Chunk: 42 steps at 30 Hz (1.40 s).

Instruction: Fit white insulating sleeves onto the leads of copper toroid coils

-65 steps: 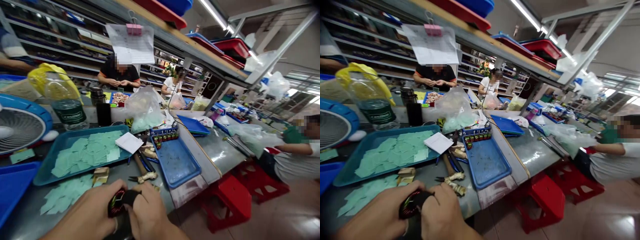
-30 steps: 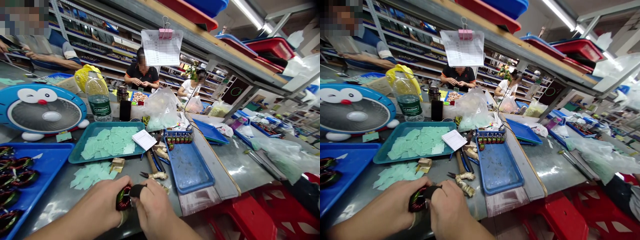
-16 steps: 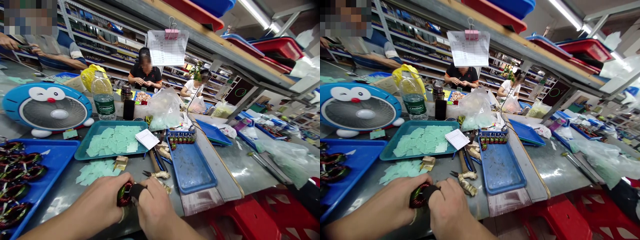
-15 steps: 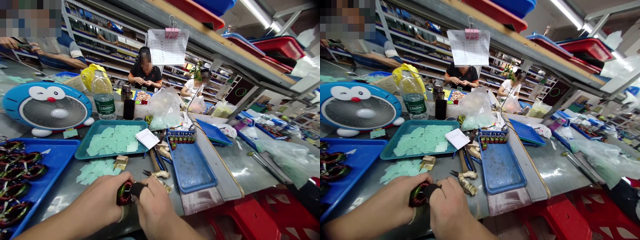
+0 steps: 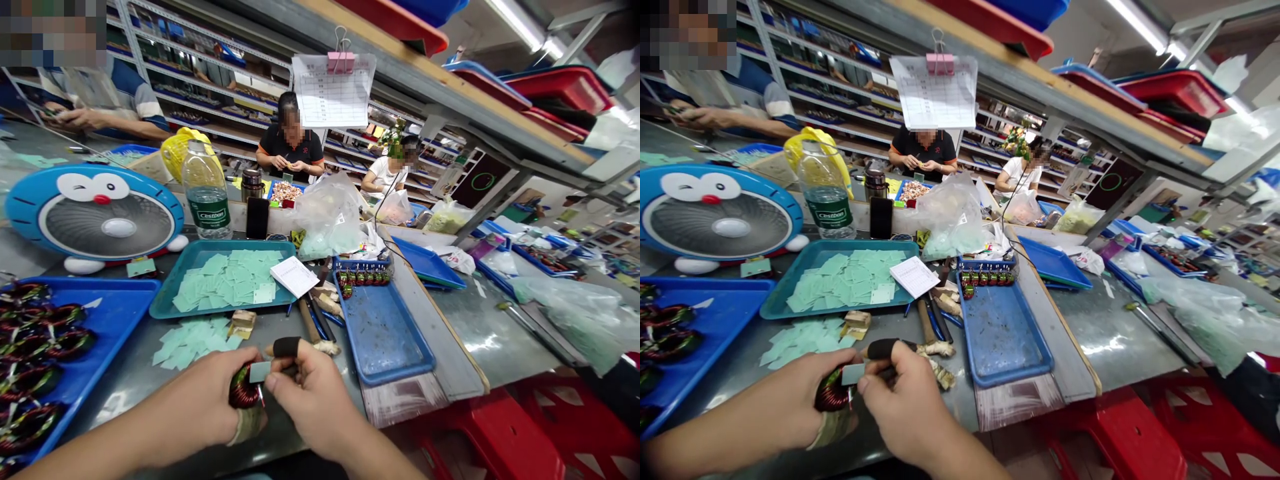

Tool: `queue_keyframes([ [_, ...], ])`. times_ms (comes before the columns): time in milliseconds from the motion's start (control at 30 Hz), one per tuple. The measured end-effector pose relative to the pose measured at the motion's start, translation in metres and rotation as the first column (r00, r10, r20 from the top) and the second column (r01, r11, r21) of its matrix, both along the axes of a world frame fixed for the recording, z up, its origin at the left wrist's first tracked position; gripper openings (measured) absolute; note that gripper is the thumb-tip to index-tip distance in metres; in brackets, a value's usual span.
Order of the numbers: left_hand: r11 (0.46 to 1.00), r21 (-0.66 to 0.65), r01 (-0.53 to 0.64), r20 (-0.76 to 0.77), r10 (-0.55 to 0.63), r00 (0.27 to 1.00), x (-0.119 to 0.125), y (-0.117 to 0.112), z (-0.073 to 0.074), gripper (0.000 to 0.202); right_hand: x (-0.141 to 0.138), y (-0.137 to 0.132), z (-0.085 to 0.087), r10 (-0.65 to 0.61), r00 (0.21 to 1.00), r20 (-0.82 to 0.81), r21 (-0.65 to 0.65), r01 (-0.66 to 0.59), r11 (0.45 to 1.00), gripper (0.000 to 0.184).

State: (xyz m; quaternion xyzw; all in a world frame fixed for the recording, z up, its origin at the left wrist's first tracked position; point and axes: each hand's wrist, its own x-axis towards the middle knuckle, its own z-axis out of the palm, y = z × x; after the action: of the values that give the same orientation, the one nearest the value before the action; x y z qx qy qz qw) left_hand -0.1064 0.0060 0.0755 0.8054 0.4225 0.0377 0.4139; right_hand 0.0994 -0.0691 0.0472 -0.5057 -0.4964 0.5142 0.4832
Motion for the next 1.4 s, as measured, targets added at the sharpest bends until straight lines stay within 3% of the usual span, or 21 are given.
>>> queue_keyframes([
  [100,0.998,-0.069,-0.003,0.030,0.005,1.000,-0.001,0.000,0.001,0.021,0.001,0.003,-0.005,-0.030,0.993,-0.114,-0.067,0.022,0.998,0.037],
  [300,0.991,-0.126,-0.033,0.055,0.040,0.998,-0.001,0.000,0.001,0.022,0.002,0.007,-0.015,-0.083,0.966,-0.246,-0.134,0.051,0.990,0.049],
  [467,0.990,-0.138,-0.033,0.044,0.039,0.998,-0.001,0.001,0.001,0.026,-0.001,0.004,-0.018,-0.091,0.962,-0.258,-0.133,0.058,0.989,0.040],
  [533,0.994,-0.101,-0.027,0.045,0.031,0.999,-0.002,0.001,0.002,0.024,-0.003,0.000,-0.015,-0.079,0.983,-0.166,-0.037,0.074,0.997,0.026],
  [600,0.998,-0.053,-0.017,0.046,0.020,0.999,-0.004,0.001,0.002,0.023,-0.004,-0.005,-0.011,-0.095,0.994,0.046,0.186,0.085,0.979,0.015],
  [700,1.000,0.007,-0.006,0.036,0.005,0.999,-0.008,0.001,-0.001,0.023,-0.005,-0.008,-0.005,-0.229,0.906,0.355,0.544,-0.001,0.839,0.020],
  [767,0.999,0.041,0.001,0.017,-0.002,1.000,-0.010,0.001,-0.003,0.029,-0.006,-0.009,-0.004,-0.313,0.835,0.452,0.661,-0.077,0.747,0.026],
  [867,0.996,0.084,0.013,-0.013,-0.012,1.000,-0.011,-0.001,-0.002,0.038,-0.008,-0.009,-0.003,-0.378,0.784,0.492,0.712,-0.113,0.693,0.026],
  [1033,0.987,0.159,0.014,-0.084,-0.001,0.996,-0.009,-0.003,0.004,0.045,-0.010,-0.011,0.001,-0.379,0.793,0.478,0.700,-0.083,0.709,0.018],
  [1233,0.960,0.280,0.025,0.007,-0.028,1.000,-0.013,0.001,-0.003,0.025,-0.008,-0.012,0.004,-0.418,0.808,0.415,0.724,-0.016,0.690,0.018],
  [1400,0.939,0.342,0.033,0.025,-0.044,0.999,-0.020,0.002,-0.015,0.050,-0.011,-0.013,0.002,-0.474,0.772,0.424,0.774,-0.038,0.631,0.019],
])
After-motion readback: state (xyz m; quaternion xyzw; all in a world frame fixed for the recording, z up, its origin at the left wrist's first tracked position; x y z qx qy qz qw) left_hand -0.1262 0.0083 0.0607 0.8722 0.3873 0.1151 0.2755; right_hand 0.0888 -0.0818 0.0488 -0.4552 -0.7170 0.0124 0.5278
